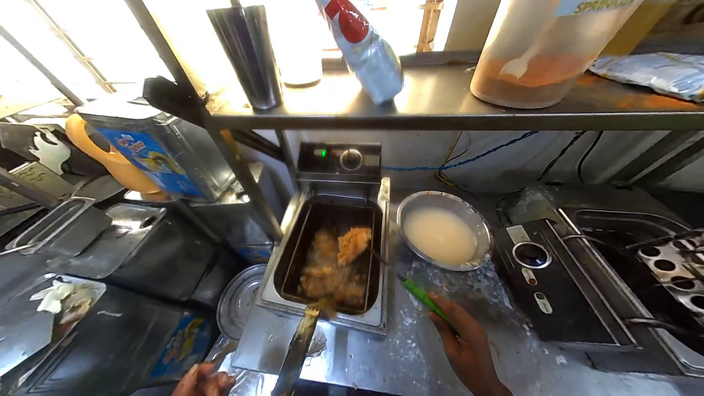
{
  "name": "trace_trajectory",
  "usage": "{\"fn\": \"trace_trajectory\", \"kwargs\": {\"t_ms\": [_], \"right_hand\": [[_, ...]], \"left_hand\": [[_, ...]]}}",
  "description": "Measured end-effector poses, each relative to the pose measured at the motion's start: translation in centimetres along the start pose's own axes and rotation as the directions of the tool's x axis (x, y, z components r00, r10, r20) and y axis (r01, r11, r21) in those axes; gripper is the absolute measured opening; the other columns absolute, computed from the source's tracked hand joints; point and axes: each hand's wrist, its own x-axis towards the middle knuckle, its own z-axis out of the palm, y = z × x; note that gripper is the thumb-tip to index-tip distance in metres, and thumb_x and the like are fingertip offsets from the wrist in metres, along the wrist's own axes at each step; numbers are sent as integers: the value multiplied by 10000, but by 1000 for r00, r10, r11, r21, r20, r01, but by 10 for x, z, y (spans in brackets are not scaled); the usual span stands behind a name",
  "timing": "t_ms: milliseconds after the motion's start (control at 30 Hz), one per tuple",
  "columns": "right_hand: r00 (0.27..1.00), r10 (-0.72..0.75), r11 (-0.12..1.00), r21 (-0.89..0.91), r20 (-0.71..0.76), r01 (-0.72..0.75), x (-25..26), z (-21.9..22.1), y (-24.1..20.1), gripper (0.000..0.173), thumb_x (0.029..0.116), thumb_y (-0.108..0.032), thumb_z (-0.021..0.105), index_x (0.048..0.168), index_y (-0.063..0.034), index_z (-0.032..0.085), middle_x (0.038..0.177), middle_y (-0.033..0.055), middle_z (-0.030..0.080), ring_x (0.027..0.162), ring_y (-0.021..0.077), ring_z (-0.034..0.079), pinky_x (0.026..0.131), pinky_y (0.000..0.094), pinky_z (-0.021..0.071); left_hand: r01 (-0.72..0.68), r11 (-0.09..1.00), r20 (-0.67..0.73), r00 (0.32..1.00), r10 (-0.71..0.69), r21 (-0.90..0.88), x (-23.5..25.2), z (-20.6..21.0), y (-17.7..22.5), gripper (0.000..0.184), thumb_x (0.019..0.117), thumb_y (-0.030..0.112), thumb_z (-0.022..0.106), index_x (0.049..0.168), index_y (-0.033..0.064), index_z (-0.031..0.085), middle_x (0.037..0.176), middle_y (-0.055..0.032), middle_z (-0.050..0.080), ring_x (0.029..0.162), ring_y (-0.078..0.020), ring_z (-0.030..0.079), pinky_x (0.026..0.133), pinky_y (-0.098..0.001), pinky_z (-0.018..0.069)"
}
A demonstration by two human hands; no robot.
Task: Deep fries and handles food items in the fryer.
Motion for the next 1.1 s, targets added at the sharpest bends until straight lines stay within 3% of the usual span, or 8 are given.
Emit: {"fn": "trace_trajectory", "kwargs": {"t_ms": [733,867,933,1000,1033,1100], "right_hand": [[993,92,996,12,68,-93,-16,7,14,384,1060,-398,550,1251,-104,707,993,55,738,872,77,696,799,229,582],[987,134,991,7,88,-135,-16,7,13,377,1049,-377,560,1227,-87,722,972,61,741,847,107,700,775,267,594],[985,141,990,6,96,-142,-15,6,12,377,1050,-374,559,1224,-81,719,968,66,739,848,112,701,775,270,594],[984,145,989,7,100,-147,-15,6,11,379,1051,-376,558,1220,-78,720,965,68,740,841,112,701,772,270,593],[984,147,989,5,101,-149,-14,5,11,376,1048,-371,560,1217,-77,723,962,67,744,835,114,704,766,273,596],[981,156,987,5,111,-158,-13,4,9,381,1043,-363,565,1209,-62,729,956,76,750,824,131,714,759,294,604]], "left_hand": [[20,1000,4,1000,-20,7,4,12,-6,476,1112,240,265,884,131,668,664,18,692,642,-99,691,721,-302,607],[8,999,38,999,-10,46,9,12,-6,483,1111,265,255,915,142,679,672,29,694,651,-95,693,727,-309,610],[-21,988,91,996,8,152,21,15,2,455,1107,252,257,958,118,666,689,31,691,662,-103,691,725,-317,609],[-148,917,202,977,76,371,33,27,21,321,1091,176,336,1073,64,637,781,20,718,728,-111,710,751,-329,616],[-253,821,277,953,121,512,38,40,34,249,1072,143,429,1139,13,630,857,-3,730,776,-109,717,770,-327,619],[-507,475,501,852,152,719,52,72,58,365,1016,241,593,1228,-52,647,1023,-111,725,907,-165,713,833,-379,606]]}}
